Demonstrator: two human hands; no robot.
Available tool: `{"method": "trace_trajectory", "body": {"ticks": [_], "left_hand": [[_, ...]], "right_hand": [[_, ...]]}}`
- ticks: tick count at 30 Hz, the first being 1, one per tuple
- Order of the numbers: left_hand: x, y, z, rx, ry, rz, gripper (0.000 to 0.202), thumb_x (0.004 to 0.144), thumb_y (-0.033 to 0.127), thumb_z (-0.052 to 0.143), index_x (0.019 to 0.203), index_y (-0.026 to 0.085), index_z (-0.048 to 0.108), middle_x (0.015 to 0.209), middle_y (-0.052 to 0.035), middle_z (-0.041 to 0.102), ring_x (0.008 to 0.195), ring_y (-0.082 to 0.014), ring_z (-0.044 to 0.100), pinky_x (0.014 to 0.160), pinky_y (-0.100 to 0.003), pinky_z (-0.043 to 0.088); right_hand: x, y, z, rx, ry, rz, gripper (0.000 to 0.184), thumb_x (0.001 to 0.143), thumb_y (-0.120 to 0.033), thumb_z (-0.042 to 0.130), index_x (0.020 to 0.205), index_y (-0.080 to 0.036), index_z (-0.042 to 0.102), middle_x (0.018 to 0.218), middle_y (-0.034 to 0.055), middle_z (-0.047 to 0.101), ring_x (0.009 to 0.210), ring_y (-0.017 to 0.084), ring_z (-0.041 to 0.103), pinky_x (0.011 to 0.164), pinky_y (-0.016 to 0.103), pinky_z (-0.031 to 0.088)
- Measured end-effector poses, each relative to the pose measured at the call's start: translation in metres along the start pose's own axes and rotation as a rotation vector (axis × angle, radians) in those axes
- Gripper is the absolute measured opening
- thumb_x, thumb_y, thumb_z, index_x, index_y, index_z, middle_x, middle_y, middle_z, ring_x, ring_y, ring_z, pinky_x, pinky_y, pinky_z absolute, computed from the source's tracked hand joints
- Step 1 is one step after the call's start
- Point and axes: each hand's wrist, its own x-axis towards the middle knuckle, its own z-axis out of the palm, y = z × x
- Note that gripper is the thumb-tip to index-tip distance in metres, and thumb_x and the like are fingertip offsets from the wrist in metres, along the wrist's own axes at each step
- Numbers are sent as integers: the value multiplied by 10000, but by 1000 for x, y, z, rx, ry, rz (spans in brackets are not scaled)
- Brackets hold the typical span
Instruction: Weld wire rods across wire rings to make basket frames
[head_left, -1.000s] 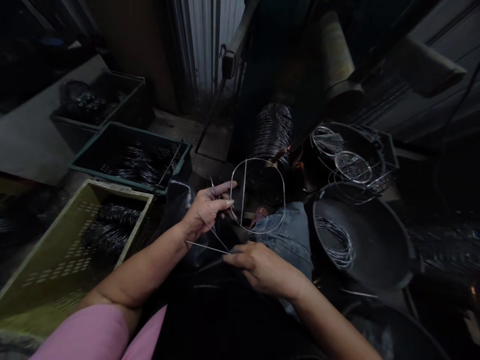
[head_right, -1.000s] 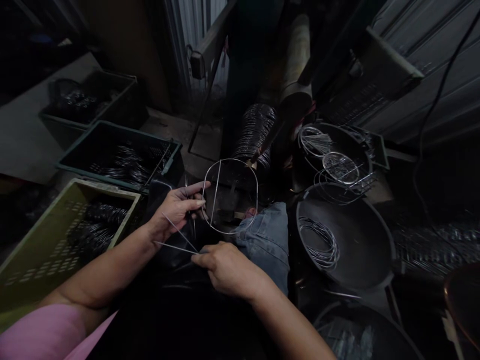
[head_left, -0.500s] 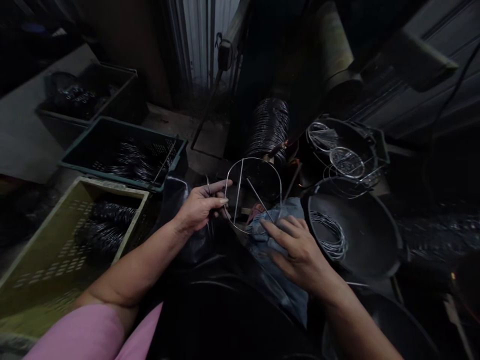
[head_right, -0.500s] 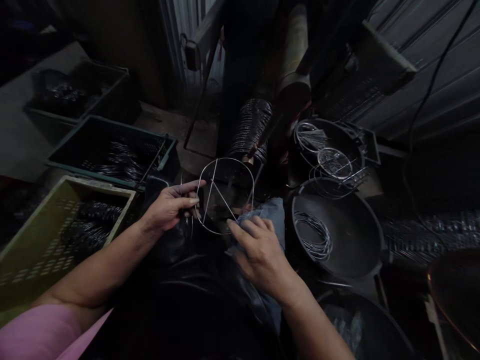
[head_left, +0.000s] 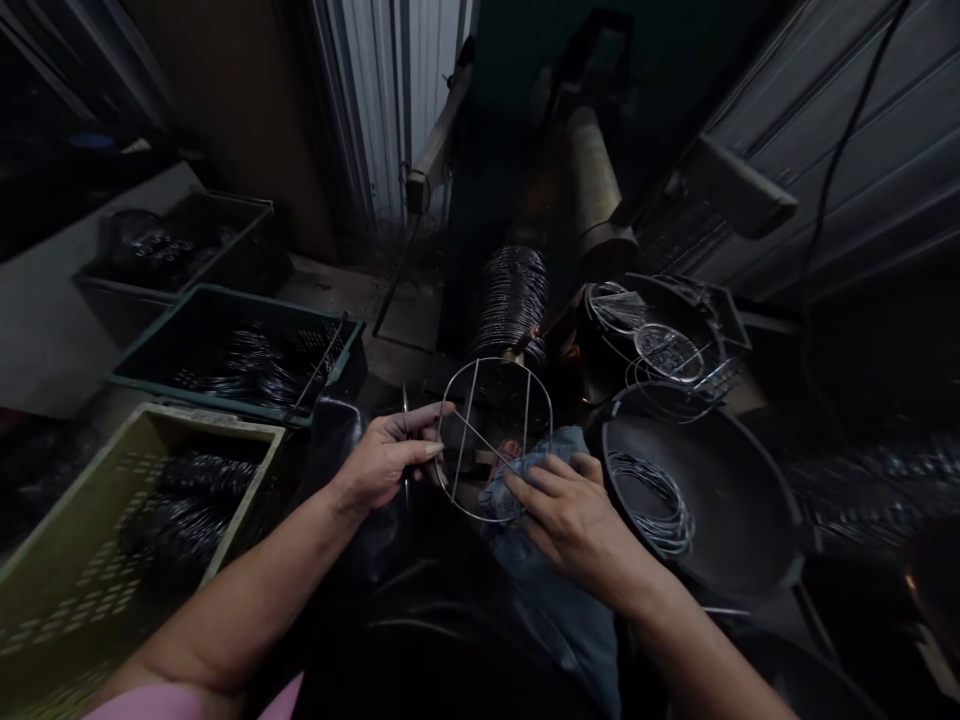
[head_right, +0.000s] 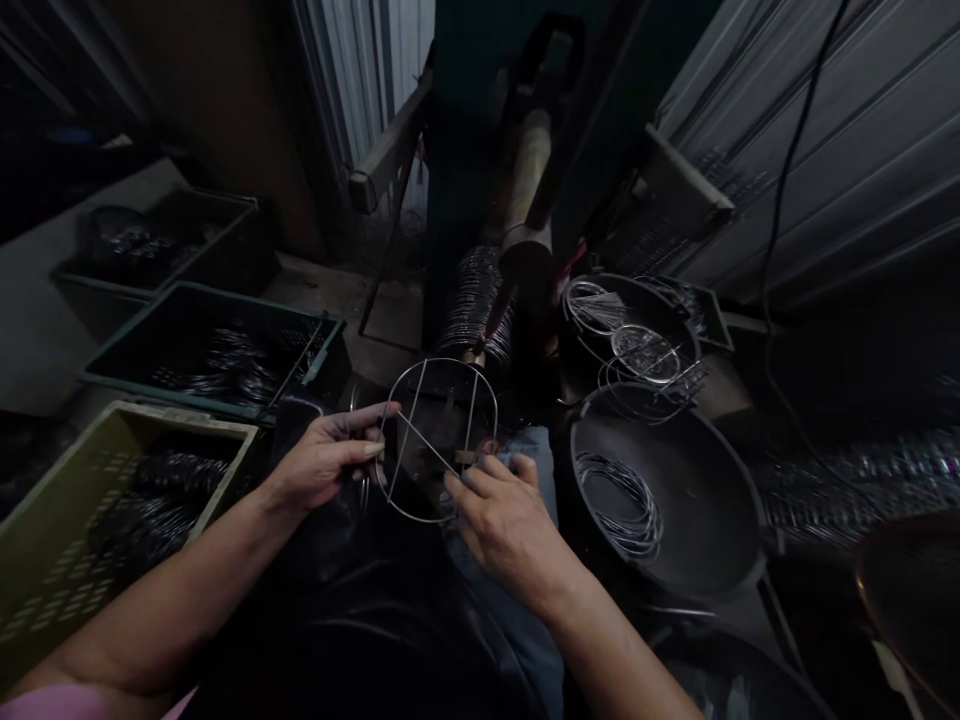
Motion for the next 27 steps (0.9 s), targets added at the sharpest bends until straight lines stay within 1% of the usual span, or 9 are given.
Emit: {"method": "trace_trajectory", "body": {"ticks": [5, 9, 13, 17, 20, 24, 27], "left_hand": [[7, 2, 0, 8, -12, -1, 473, 637, 125, 677, 1103, 192, 627, 652, 40, 501, 478, -61, 520, 434, -179, 409], [12, 6, 4, -16, -4, 5, 466, 625, 101, 674, 1082, 184, 639, 637, 44, 495, 448, -46, 481, 430, -183, 413], [18, 10, 5, -22, 3, 8, 469, 629, 103, 672, 1089, 183, 634, 650, 44, 492, 451, -38, 464, 424, -176, 397], [25, 14, 5, -34, -8, 30, 481, 629, 98, 659, 1101, 178, 624, 652, 49, 493, 433, -34, 451, 430, -194, 405], [29, 17, 5, -36, -12, 51, 482, 628, 91, 652, 1103, 166, 622, 631, 51, 484, 434, -38, 447, 422, -191, 392], [31, 17, 7, -60, -8, 49, 478, 623, 88, 661, 1094, 158, 624, 620, 53, 478, 444, -40, 457, 417, -182, 376], [31, 17, 8, -68, -22, 40, 475, 630, 95, 666, 1099, 157, 619, 633, 51, 485, 451, -51, 495, 417, -184, 374]], "right_hand": [[5, 5, -5, 10, -17, 0, 294, 805, -163, 527, 1096, -171, 563, 921, 71, 629, 912, 221, 495, 786, 386, 263], [10, 12, -8, 2, -25, 3, 273, 811, -178, 541, 1082, -168, 570, 903, 65, 630, 900, 217, 496, 786, 382, 262], [16, 20, -12, 7, -21, -14, 302, 811, -204, 560, 1112, -175, 562, 911, 70, 630, 873, 211, 499, 749, 367, 263], [24, 25, -21, 15, -44, -18, 328, 809, -195, 558, 1136, -174, 557, 843, 63, 626, 838, 202, 499, 738, 356, 264], [29, 29, -27, 7, -72, -16, 331, 804, -183, 557, 1135, -181, 559, 841, 56, 626, 840, 202, 501, 747, 355, 264], [31, 31, -31, -6, -74, -26, 312, 801, -213, 571, 1111, -176, 568, 874, 59, 630, 846, 199, 504, 750, 352, 268], [31, 32, -31, -15, -73, -32, 310, 792, -208, 576, 1099, -167, 573, 874, 57, 632, 843, 196, 508, 741, 346, 278]]}}
